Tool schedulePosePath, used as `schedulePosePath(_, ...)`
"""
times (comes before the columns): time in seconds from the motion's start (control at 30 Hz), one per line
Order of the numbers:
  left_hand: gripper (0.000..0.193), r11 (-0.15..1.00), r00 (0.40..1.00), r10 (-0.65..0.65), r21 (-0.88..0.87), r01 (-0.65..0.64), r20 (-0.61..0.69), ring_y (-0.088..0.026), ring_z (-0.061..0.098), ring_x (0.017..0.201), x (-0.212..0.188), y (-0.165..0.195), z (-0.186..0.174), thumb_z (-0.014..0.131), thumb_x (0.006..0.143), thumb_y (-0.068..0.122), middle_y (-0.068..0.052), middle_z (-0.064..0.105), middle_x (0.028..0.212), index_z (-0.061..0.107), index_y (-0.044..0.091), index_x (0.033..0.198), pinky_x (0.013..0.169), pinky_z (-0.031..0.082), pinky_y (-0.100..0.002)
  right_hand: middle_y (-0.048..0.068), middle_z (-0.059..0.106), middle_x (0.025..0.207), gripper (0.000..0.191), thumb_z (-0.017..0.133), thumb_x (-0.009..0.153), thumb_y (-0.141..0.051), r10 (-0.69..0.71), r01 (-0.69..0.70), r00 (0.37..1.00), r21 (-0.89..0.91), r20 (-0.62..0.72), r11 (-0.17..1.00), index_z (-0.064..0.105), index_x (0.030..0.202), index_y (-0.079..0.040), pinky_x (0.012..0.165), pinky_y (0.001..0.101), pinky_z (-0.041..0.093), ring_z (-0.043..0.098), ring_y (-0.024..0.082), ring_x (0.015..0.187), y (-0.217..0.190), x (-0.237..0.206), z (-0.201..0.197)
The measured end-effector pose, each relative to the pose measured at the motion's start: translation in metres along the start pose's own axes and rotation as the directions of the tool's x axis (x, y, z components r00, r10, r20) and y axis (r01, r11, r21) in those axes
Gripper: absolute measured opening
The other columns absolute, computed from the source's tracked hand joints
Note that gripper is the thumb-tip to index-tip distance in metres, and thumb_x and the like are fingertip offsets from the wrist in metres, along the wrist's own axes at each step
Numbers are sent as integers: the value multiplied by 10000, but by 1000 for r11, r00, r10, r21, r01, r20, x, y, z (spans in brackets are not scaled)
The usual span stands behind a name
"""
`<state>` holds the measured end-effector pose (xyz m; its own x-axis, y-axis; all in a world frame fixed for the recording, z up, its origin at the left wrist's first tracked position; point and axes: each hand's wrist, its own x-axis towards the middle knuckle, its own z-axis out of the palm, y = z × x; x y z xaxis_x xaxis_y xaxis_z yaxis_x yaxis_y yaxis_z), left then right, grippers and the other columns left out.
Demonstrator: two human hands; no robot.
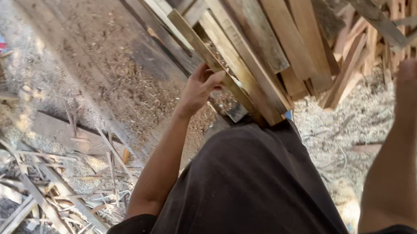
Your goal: The person repeatedly shapes small wooden planks using a manual wooden hand plane on a workbench. They pick up each plank, run the plane along its length, and place the finished pieces into a growing stack on the bench.
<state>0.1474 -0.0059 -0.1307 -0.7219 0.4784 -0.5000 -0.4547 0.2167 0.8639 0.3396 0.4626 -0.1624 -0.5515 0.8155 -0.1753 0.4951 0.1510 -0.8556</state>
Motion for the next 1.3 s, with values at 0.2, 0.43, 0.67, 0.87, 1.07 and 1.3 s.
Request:
schedulePosePath(0.2,585,866,838,496,-198,-459,228,-188,307,1594,-44,59,-55,642,1081,245,-41,371,1688,412,92,1597,1337,267,-437,204,711,1187,224,665,1147,-143,-573,435,667,374,477,819,621,1264,43,954,378,655,734,272,1105,-219,-45,118)
schedulePosePath(0.43,408,872,851,484,-37,-488,202,-291,481,1291,-64,86,-112,607,1123,207,-163,564,1397,559,67,1504,1119,434,-494,288,557,1404,815,814,933,-394,-707,785,52,409,705,466,422,1459,90,986,579,529,593,422,1273,-386,-180,246)
schedulePosePath(0.67,424,826,799,548,314,-469,-248,-223,732,1102,-54,61,-148,701,1007,133,-95,720,1222,547,33,1389,976,641,-364,183,702,1306,466,729,1011,-167,-549,628,-138,502,824,595,531,1391,15,1104,492,540,700,295,1245,-433,-182,337)
schedulePosePath(0.87,573,841,742,523,392,-372,-419,-183,718,959,-46,44,-152,881,864,269,-71,690,1132,606,35,1309,846,662,-322,194,633,1338,335,624,1078,-79,-523,29,-408,583,749,812,554,1393,9,1103,451,612,686,296,1240,-429,-120,379)
schedulePosePath(1.07,616,807,708,571,439,-395,-414,-116,611,741,-45,34,-145,927,749,373,-12,613,980,682,58,1219,621,592,-256,158,613,1476,383,552,1113,-88,-524,-226,-458,476,718,850,506,1491,-45,1154,424,594,662,250,1320,-435,-101,381)
schedulePosePath(1.3,498,568,413,772,816,-106,-484,-159,595,772,-15,14,-136,914,906,401,-19,577,957,562,117,1113,623,573,-293,130,661,1144,440,644,1085,-350,-398,553,-12,338,917,761,528,1324,1,914,340,658,724,184,1030,-433,-143,388)
